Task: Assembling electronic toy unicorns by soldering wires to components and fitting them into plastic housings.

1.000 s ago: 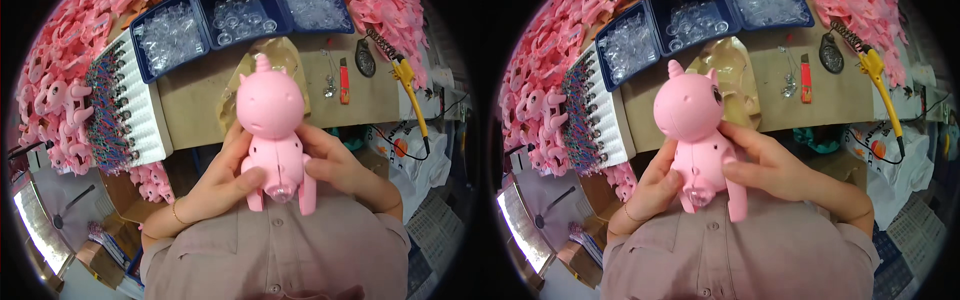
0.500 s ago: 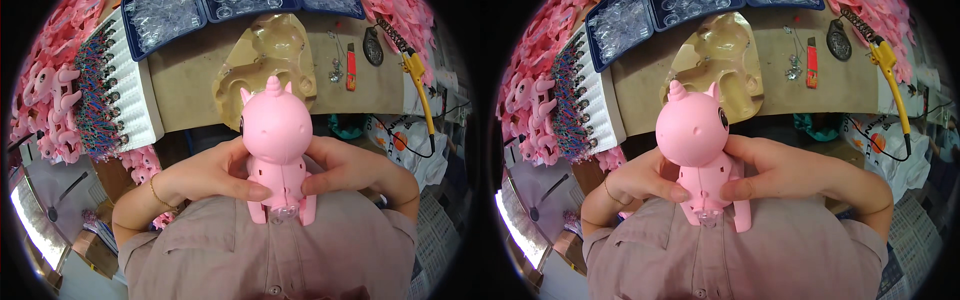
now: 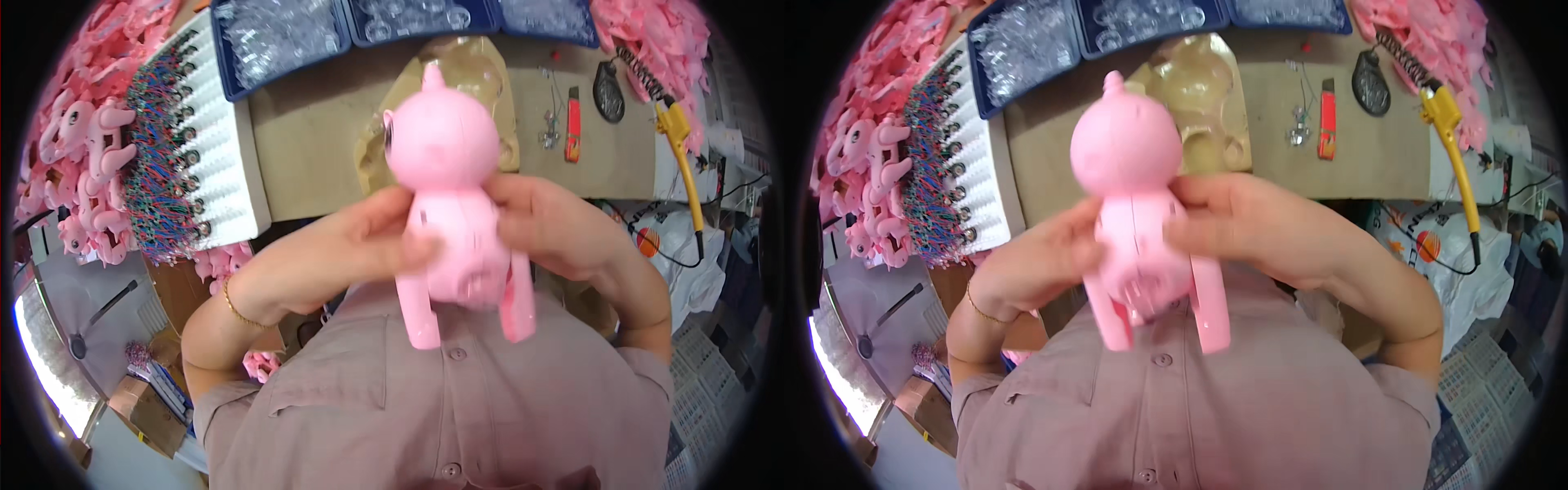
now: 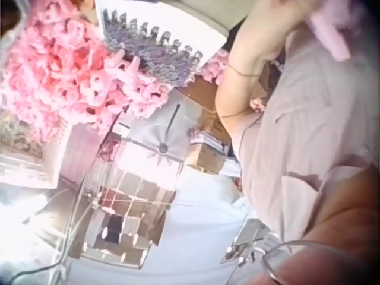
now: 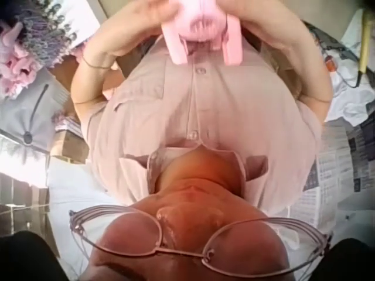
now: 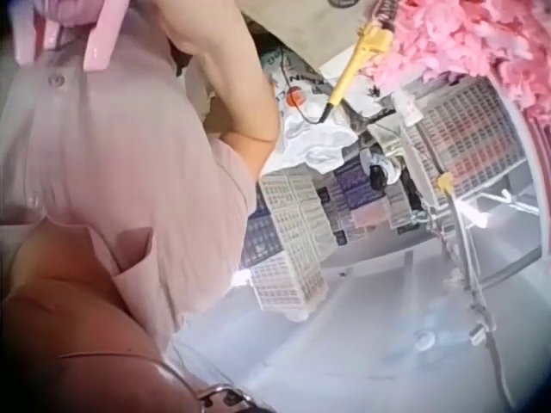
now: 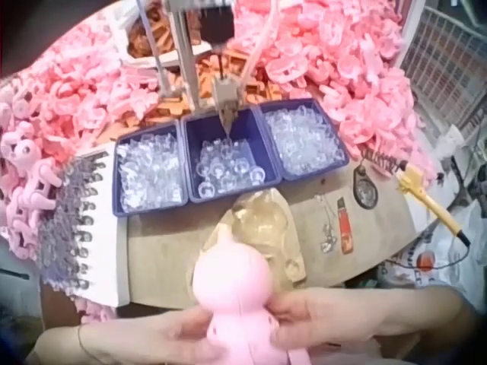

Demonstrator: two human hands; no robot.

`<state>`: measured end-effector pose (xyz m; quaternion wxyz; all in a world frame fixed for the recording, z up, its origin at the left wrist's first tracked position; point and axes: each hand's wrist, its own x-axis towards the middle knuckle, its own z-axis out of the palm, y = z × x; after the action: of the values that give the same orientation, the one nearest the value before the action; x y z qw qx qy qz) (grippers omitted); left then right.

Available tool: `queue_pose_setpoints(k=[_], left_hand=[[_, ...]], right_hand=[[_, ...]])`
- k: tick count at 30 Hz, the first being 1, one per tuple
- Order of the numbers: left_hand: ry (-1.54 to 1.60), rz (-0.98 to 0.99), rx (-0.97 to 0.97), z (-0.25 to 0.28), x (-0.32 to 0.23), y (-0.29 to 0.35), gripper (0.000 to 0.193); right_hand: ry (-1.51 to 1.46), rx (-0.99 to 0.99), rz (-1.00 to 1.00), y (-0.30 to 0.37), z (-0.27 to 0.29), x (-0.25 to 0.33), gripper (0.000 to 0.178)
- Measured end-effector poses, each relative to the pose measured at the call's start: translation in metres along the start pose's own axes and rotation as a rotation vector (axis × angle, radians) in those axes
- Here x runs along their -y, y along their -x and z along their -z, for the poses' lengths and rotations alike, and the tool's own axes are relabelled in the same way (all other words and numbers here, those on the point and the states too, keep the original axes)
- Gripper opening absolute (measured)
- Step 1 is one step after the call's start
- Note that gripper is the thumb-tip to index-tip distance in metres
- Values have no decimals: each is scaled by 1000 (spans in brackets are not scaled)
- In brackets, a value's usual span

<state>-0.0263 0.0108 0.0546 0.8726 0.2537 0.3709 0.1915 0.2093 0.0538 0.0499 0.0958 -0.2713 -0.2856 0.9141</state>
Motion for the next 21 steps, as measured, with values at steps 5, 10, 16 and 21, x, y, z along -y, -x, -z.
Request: queue_pose_setpoints(k=[5,10,16,21], left_hand=[[-208,-209,12,19,-13,5,66],[-253,-442,81,25,19,6,64],[318,-278,382,26,50,35,47],[531,-313,403,20,71,41,47]], right_hand=[[-351,-34,158,-17,-13,14,42],[145,-235,348,-23,-15,-5,35],[953,-266,657,-30,-64,1,95],[1068,-31,659,-21,-105,-12,87]])
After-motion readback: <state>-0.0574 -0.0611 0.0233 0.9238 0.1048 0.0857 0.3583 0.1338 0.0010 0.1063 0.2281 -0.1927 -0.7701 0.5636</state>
